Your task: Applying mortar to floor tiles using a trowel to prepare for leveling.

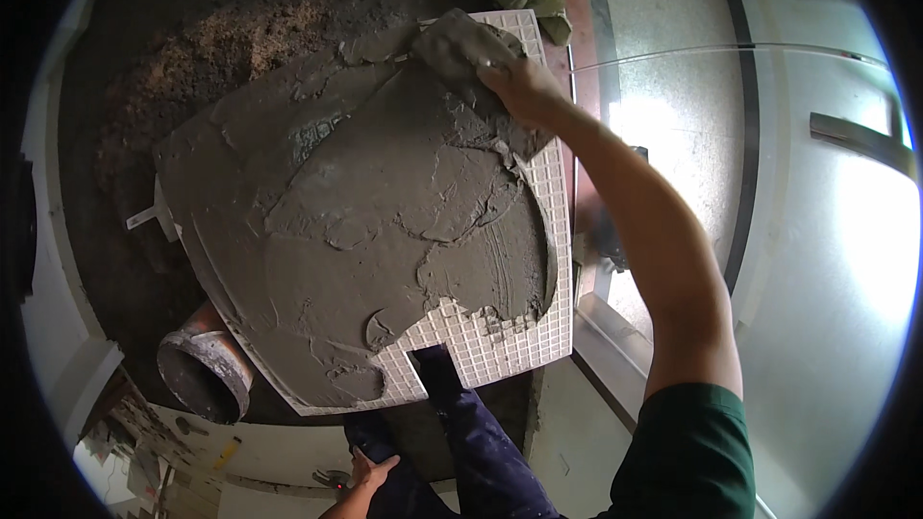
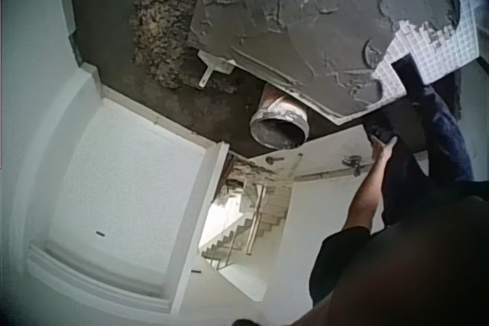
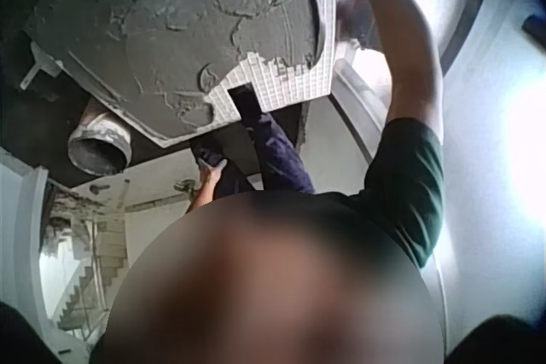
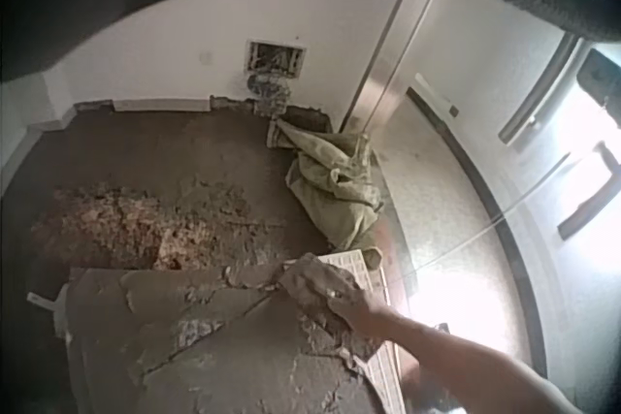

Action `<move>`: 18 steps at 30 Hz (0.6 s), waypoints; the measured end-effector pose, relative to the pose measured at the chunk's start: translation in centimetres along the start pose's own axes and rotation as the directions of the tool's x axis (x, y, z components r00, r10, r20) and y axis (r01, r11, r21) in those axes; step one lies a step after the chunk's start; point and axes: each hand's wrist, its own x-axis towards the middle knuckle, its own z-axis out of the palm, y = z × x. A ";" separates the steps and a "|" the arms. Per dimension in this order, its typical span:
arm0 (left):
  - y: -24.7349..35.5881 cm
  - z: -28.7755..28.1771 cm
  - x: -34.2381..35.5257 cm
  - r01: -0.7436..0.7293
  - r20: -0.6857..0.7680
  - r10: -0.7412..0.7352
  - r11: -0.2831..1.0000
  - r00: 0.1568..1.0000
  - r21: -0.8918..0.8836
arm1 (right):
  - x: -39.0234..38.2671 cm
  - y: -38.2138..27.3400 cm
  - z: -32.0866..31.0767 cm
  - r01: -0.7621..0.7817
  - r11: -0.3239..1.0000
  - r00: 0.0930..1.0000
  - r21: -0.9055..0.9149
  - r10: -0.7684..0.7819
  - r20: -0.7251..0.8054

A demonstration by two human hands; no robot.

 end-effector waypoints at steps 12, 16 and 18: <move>0.0 0.2 -0.4 0.010 -0.010 -0.010 1.000 1.000 -0.019 | 0.3 1.4 -0.3 0.109 0.946 0.959 -0.307 -0.181 -0.218; -0.1 -0.3 -0.3 0.018 -0.030 -0.018 1.000 0.999 -0.006 | -2.0 2.9 1.6 -0.010 0.987 0.946 -0.162 -0.043 -0.322; -0.2 -0.4 -0.1 0.016 -0.031 -0.016 1.000 0.999 -0.011 | -0.8 4.4 0.9 -0.133 0.991 0.895 -0.035 0.105 -0.433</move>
